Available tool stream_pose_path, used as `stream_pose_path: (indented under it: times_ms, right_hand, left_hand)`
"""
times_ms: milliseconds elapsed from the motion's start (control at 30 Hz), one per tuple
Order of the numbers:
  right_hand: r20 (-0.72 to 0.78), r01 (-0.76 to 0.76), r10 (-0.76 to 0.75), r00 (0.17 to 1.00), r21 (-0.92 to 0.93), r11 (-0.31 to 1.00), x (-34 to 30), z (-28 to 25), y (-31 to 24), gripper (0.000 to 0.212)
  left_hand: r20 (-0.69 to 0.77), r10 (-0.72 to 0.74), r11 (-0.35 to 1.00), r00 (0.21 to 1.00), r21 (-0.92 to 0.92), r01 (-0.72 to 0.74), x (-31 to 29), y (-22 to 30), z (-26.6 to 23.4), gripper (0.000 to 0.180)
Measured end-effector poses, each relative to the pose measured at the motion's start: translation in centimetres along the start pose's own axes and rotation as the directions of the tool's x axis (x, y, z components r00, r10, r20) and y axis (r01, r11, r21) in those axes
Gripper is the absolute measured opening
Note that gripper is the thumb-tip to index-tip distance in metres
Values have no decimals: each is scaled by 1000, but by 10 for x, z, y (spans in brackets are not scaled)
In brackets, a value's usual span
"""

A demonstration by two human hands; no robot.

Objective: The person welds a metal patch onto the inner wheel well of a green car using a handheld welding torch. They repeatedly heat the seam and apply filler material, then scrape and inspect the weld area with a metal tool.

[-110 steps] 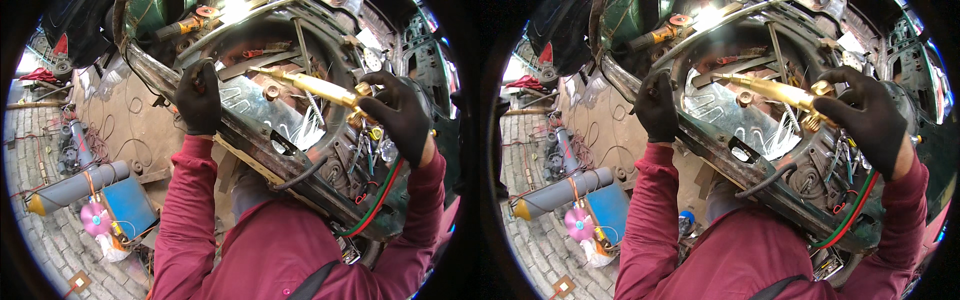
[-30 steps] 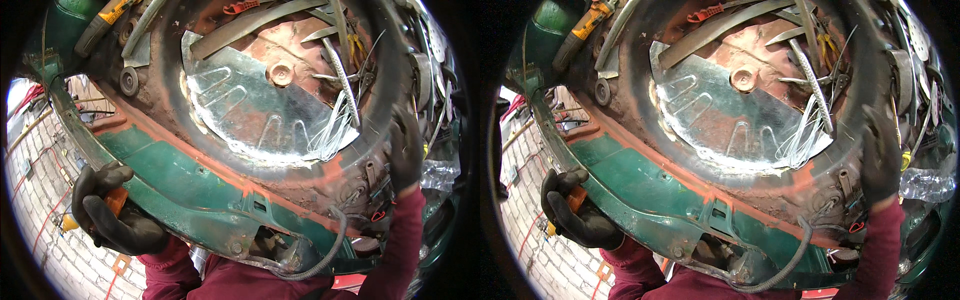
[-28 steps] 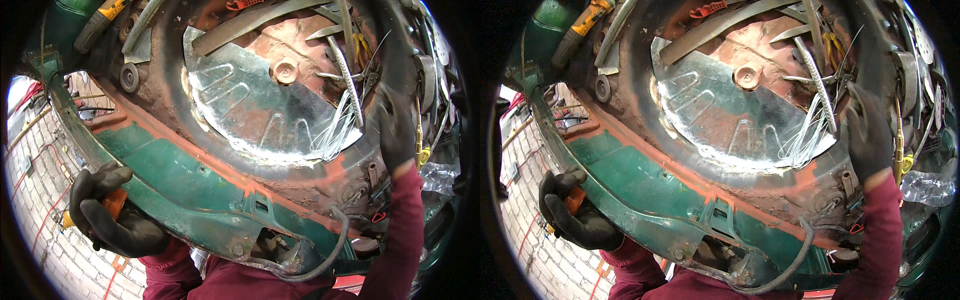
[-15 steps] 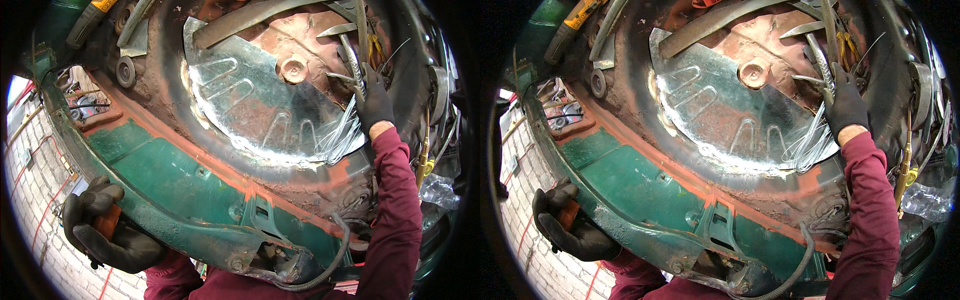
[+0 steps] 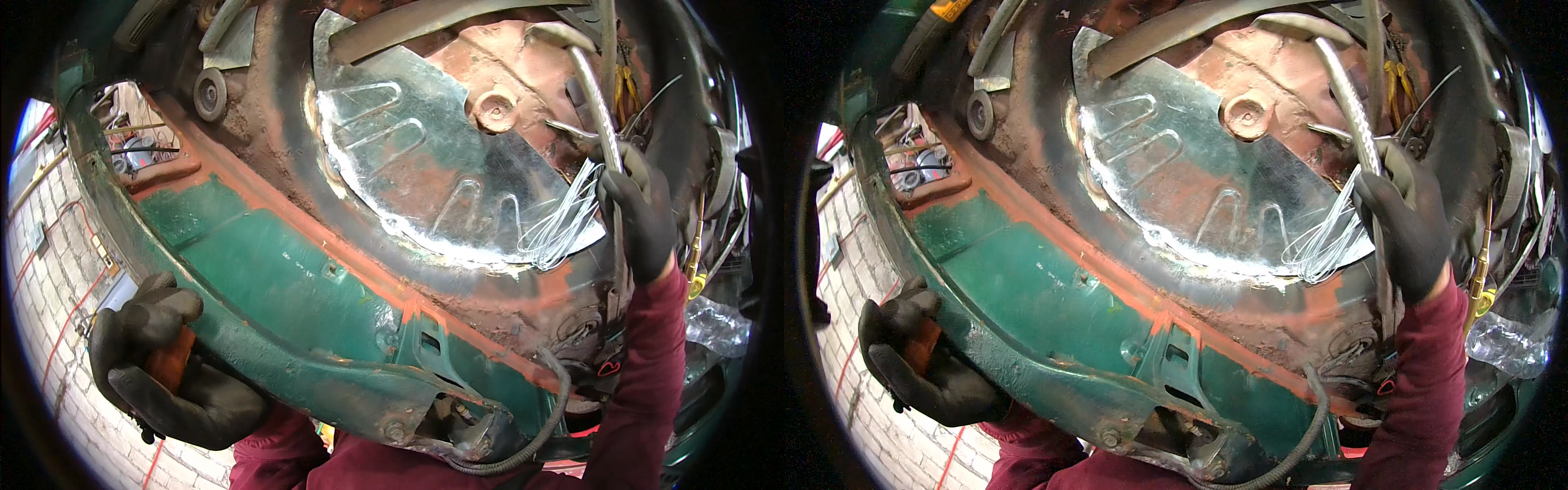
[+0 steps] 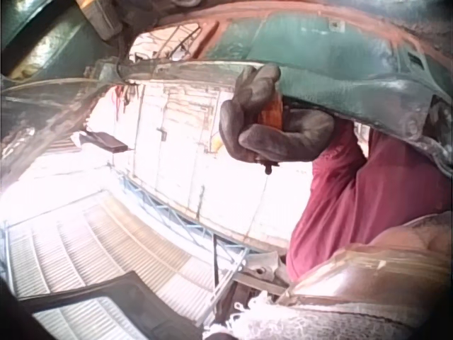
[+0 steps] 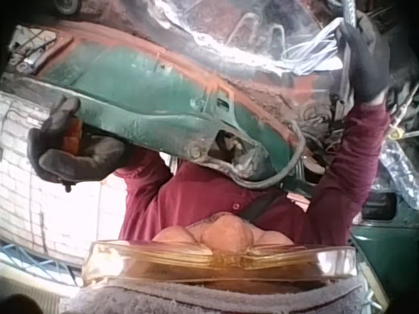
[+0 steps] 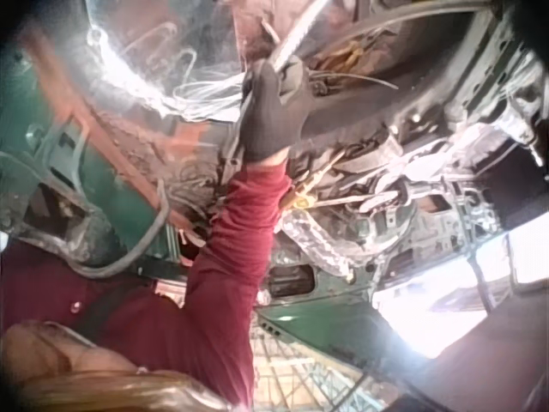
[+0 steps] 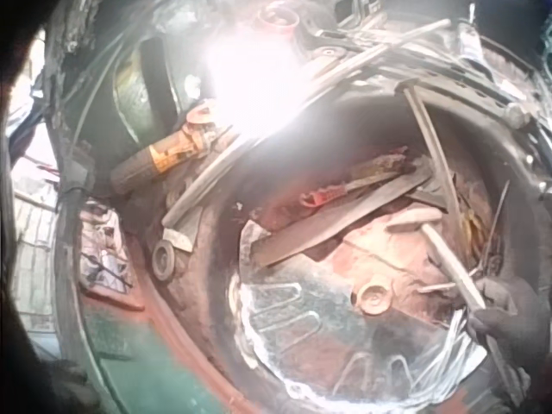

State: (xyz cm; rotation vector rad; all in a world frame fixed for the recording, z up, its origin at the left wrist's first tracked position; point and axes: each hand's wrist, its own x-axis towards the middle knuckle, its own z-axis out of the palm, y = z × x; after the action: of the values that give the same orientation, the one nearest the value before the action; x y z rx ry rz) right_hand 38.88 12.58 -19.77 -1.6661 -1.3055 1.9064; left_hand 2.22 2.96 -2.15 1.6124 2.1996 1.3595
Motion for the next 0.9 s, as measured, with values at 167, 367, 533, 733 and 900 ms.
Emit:
stream_pose_path:
  times_ms: [167,367,533,733,900]
  right_hand:
    - [-10,196,-213,977,-350,916,-48,41,-20,29]
    - [257,-103,134,957,-129,986,-68,71,7,35]
    - [315,-69,172,934,-314,947,-68,97,31,38]
    - [372,-7,163,914,-387,922,-68,118,54,44]
    - [385,75,106,917,-425,902,-65,128,66,47]
  left_hand:
    - [40,9,1000,999,-21,-8,1,-4,-6,56]
    - [21,-3,1000,1000,4,3,2,-2,5,57]
    - [13,24,999,1000,29,-24,1,-2,-3,58]
    - [127,117,993,985,-10,-116,4,-11,-11,59]
    - [220,186,982,958,-23,-186,8,-15,-21,59]
